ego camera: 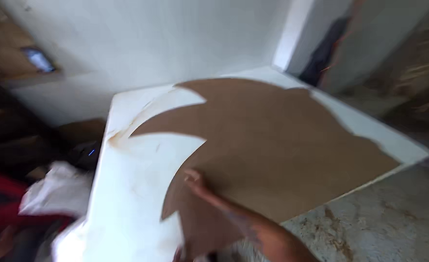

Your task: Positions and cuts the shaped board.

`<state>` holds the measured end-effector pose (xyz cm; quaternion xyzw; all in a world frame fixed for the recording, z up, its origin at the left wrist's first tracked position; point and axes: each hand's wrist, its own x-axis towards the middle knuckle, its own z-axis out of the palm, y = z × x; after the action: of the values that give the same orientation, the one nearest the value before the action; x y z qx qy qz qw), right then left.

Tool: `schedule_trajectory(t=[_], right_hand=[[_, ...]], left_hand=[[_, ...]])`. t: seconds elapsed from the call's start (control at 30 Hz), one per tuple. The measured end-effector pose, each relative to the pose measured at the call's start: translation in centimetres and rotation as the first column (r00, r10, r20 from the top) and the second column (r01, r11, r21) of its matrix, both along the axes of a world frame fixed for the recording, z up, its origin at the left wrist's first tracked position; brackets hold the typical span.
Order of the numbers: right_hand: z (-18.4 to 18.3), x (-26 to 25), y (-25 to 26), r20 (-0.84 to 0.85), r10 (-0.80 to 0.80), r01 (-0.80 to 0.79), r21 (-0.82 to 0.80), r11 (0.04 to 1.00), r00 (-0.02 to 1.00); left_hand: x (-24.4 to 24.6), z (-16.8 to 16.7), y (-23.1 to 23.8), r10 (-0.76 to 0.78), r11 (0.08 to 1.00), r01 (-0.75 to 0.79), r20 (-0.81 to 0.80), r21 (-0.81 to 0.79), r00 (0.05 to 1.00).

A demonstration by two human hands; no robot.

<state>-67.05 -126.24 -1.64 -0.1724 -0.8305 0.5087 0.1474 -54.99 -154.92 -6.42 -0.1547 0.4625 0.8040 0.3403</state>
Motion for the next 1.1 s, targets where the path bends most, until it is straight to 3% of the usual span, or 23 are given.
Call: schedule_trajectory(t=[0.1,0.2,0.27,0.37,0.5,0.6,0.7,0.87,1.03,1.1], right_hand=[[2.0,8.6,-4.9,0.032,-0.028,0.040,-0.485,0.873,0.999],[2.1,17.8,-9.8,0.208,-0.122,0.226,-0.604,0.764,0.970],[1.0,22.3,-13.8,0.386,-0.070,0.318,-0.629,0.709,0.920],[-1.1,22.8,-18.1,0.541,-0.001,0.404,-0.626,0.667,0.841],[-2.8,20.2,-21.0,0.504,-0.255,0.552,-0.627,0.549,0.825],[-1.7,19.5,-21.6,0.495,-0.340,0.600,-0.647,0.470,0.800],[-1.5,19.3,-21.7,0.502,-0.353,0.613,-0.614,0.498,0.789],[-3.3,19.7,-21.2,0.513,-0.274,0.554,-0.543,0.631,0.814],[-3.0,20.8,-19.6,0.584,-0.090,0.419,-0.458,0.784,0.807],[-1.4,21.4,-19.0,0.524,-0.074,0.336,-0.424,0.841,0.849]], left_hand=[[-0.5,-0.5,-1.1,0.015,0.999,-0.013,0.048,-0.051,0.999],[-1.0,-2.2,-2.6,0.016,0.999,-0.014,0.069,-0.039,0.997],[-0.5,-2.9,-3.4,-0.002,1.000,0.003,0.047,-0.024,0.999],[-0.3,-3.4,-3.9,-0.001,1.000,0.001,0.001,0.010,1.000],[0.0,-4.5,-4.6,0.023,0.999,-0.020,-0.047,0.050,0.999],[0.1,-5.2,-5.0,0.044,0.994,-0.038,-0.057,0.102,0.997],[0.3,-3.5,-5.8,0.003,0.996,0.002,-0.055,0.091,0.998],[-0.3,-3.6,-6.2,-0.040,0.996,0.042,-0.031,0.078,0.999],[-1.0,-1.1,-8.6,-0.308,0.950,0.304,-0.062,-0.068,0.949],[-1.4,1.0,-10.1,-0.438,0.897,0.425,-0.116,-0.122,0.892]])
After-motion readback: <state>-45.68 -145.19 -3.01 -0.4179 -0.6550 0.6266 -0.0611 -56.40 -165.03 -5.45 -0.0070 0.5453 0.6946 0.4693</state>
